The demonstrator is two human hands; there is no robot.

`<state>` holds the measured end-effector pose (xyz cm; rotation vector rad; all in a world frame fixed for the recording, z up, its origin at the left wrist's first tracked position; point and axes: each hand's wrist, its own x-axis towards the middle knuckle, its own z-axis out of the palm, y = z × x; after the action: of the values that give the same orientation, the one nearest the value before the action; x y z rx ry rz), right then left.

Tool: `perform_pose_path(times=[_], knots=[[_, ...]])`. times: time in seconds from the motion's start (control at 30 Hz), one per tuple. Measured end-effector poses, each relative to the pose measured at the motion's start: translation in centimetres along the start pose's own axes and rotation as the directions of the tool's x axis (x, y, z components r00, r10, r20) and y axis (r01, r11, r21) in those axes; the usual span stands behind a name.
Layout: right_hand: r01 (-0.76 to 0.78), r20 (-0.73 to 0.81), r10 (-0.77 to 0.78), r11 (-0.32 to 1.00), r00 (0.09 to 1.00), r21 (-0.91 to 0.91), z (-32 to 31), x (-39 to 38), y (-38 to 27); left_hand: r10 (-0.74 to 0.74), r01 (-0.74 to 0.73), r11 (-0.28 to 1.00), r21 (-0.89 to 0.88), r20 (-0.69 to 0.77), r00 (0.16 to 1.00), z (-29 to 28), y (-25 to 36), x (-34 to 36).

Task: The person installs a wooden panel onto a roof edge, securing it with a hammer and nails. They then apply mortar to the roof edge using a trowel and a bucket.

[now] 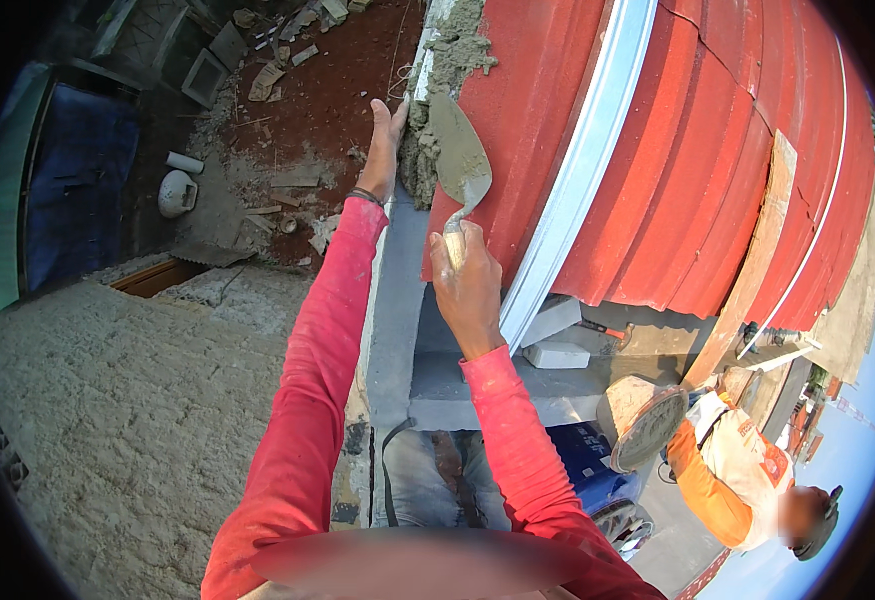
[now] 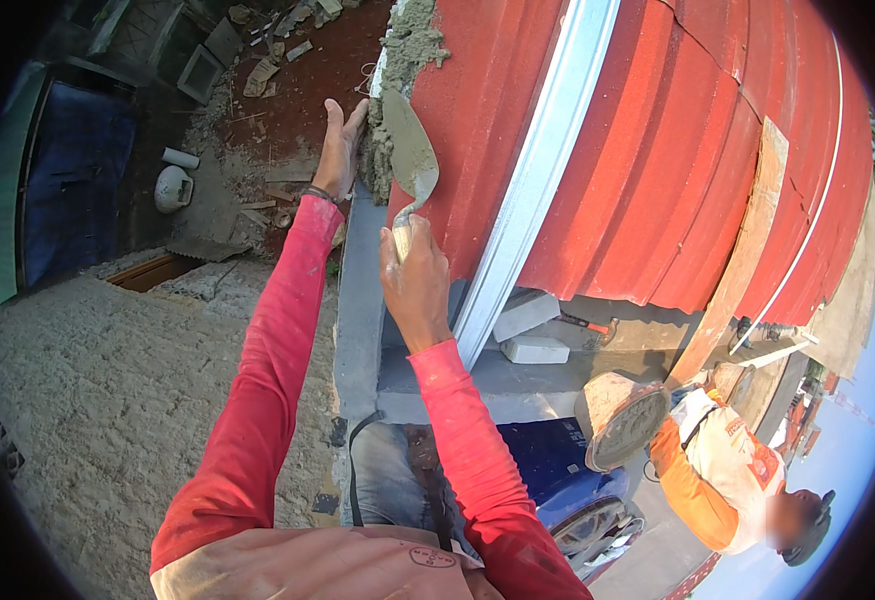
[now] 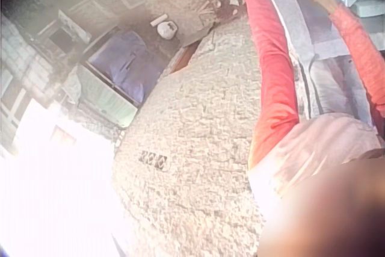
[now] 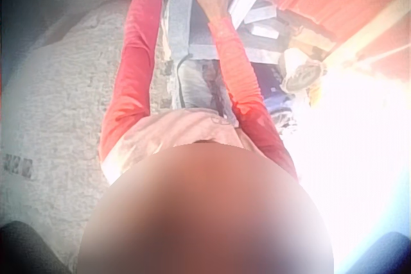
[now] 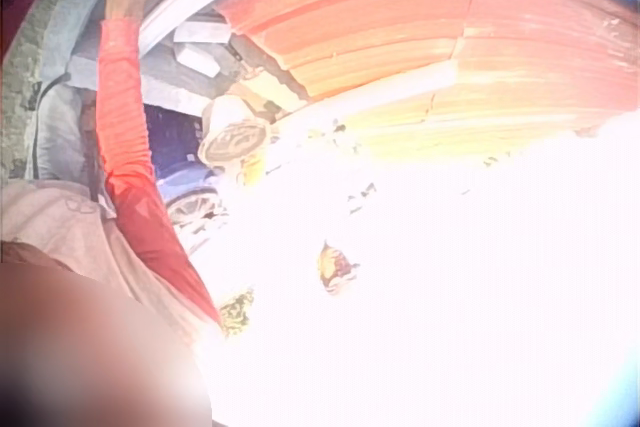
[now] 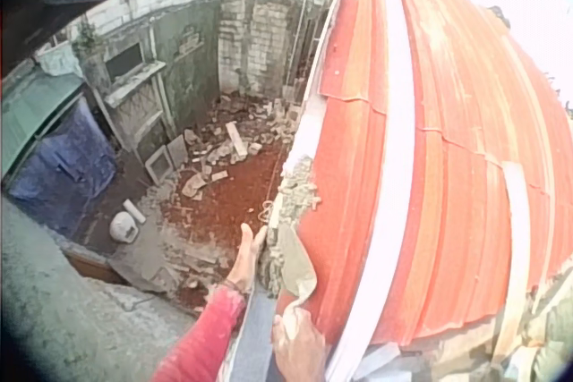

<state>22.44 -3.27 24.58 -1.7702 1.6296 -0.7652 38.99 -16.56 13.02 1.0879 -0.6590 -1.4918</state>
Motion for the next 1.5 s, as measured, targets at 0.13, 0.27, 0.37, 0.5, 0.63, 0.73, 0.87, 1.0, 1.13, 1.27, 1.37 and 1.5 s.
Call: perform_pose_path(times=[0.13,0.27,0.37,0.5,0.63,0.73,0.87,1.0,1.13,1.27,1.37,1.5], knots=[[-0.249,0.072,0.238,0.931,0.968,0.267,1.6,0.7,-0.8,0.135,-0.133,0.99,-0.039,0.063,0.989,2.5,0.8,-0.6],[-0.48,0.334,0.347,0.574,0.876,0.663,0.4,-0.7,-2.5,0.041,-0.026,0.99,-0.138,0.103,0.994,2.2,0.8,-1.3],[-0.554,0.462,0.306,0.42,0.832,0.719,0.6,-0.9,-2.5,-0.017,0.055,0.978,-0.204,0.182,0.983,2.9,4.0,-3.0],[-0.697,0.561,0.418,0.36,0.714,0.62,1.9,0.6,-0.9,0.024,-0.026,0.969,-0.245,-0.01,1.0,1.2,3.1,-3.5],[-0.672,0.532,0.412,0.424,0.74,0.607,2.0,0.1,-1.8,-0.044,0.068,0.987,-0.147,0.164,0.985,0.4,0.4,-3.7],[-0.682,0.531,0.439,0.352,0.725,0.641,2.1,0.1,-1.4,-0.011,0.036,0.984,-0.174,0.139,0.99,0.5,0.1,-3.3],[-0.647,0.486,0.435,0.404,0.758,0.647,2.4,0.5,-1.3,-0.056,0.07,0.995,-0.072,0.176,0.983,1.1,1.5,-3.6],[-0.66,0.49,0.459,0.368,0.742,0.655,2.5,0.4,-1.1,-0.106,0.099,0.994,0.053,0.148,0.983,0.7,0.3,-3.5],[-0.619,0.486,0.392,0.389,0.781,0.682,1.4,-1.0,-2.8,-0.001,0.021,0.985,-0.17,0.117,0.993,-0.5,2.0,-4.3],[-0.581,0.47,0.356,0.346,0.808,0.737,5.3,-0.6,-6.3,-0.009,-0.058,0.897,-0.438,-0.15,0.989,-2.3,0.8,-7.7],[-0.557,0.422,0.393,0.351,0.817,0.753,9.9,1.1,-4.9,-0.135,-0.028,0.82,-0.572,-0.242,0.961,-2.1,-2.4,-11.8],[-0.591,0.33,0.599,0.308,0.73,0.746,13.6,-0.2,-5.0,-0.29,0.023,0.768,-0.64,-0.316,0.903,-2.8,-6.8,-18.1]])
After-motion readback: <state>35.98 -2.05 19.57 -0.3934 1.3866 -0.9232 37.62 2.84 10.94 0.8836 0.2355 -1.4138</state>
